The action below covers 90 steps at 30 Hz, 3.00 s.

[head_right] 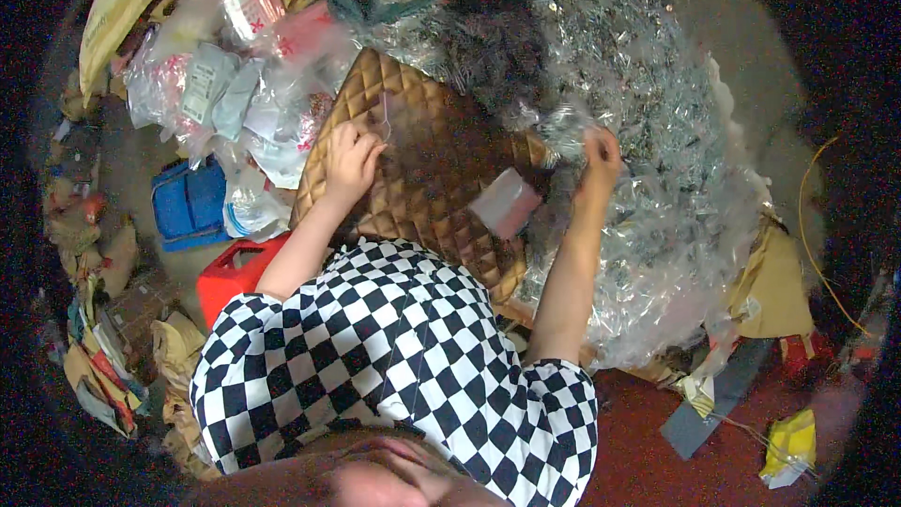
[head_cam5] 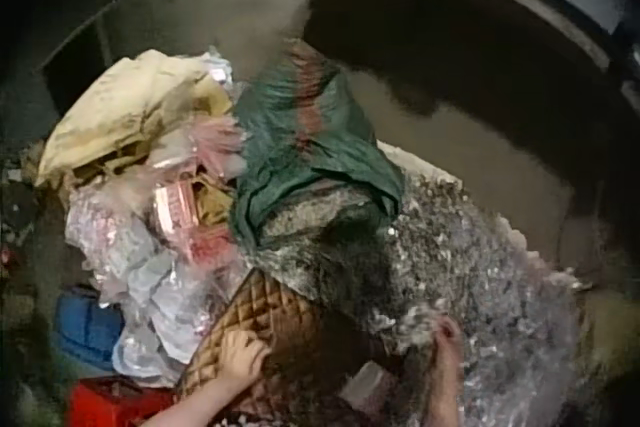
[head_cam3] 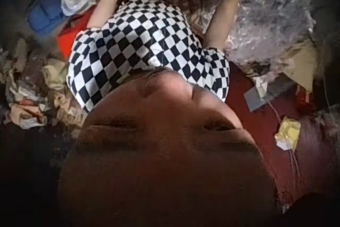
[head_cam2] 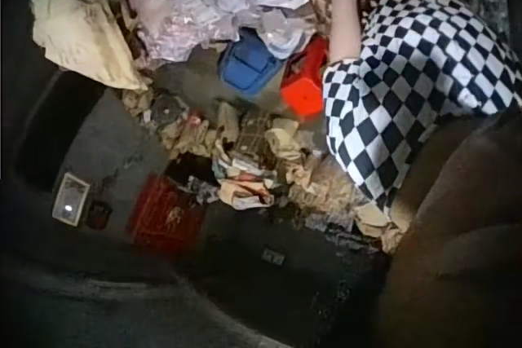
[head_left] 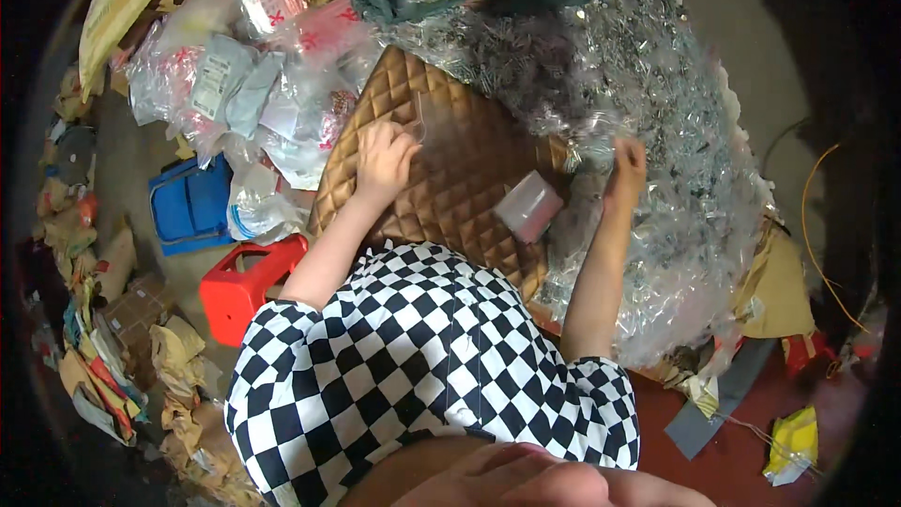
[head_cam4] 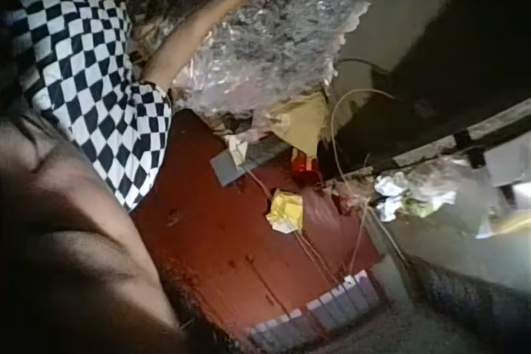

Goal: The person packages small metal pieces into plastic bags by hand, seals the bags, and inserts items into a quilted pouch.

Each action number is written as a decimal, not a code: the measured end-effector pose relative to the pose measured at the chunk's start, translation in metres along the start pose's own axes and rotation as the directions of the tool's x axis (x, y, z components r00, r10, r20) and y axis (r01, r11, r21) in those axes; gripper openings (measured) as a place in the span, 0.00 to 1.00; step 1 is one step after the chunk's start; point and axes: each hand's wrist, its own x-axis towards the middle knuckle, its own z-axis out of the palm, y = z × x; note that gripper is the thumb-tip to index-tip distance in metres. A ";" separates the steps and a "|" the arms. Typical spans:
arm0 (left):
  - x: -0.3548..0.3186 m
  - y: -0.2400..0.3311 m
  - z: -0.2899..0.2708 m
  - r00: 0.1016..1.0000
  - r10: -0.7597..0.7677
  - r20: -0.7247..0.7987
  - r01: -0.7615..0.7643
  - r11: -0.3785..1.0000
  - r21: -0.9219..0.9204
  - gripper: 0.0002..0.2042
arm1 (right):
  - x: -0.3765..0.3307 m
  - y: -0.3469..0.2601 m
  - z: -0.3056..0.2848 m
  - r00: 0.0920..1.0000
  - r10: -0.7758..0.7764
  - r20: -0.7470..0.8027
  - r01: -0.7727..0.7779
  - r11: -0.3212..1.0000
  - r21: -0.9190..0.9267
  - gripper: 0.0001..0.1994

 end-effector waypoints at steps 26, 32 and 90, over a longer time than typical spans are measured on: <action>0.025 -0.074 0.032 0.953 -0.140 0.270 0.219 0.932 -0.289 0.08 | 0.141 -0.033 0.296 0.927 0.289 0.240 -0.224 0.938 -0.265 0.13; 0.072 -0.054 0.041 0.918 0.027 0.396 0.169 0.877 -0.450 0.13 | 0.025 -0.081 0.180 0.631 0.306 0.713 0.011 0.916 -0.402 0.11; -0.075 0.101 0.187 0.604 0.500 0.621 -0.304 0.865 -0.400 0.11 | -0.073 -0.054 -0.346 0.957 -0.015 -0.291 -0.230 0.574 -0.786 0.07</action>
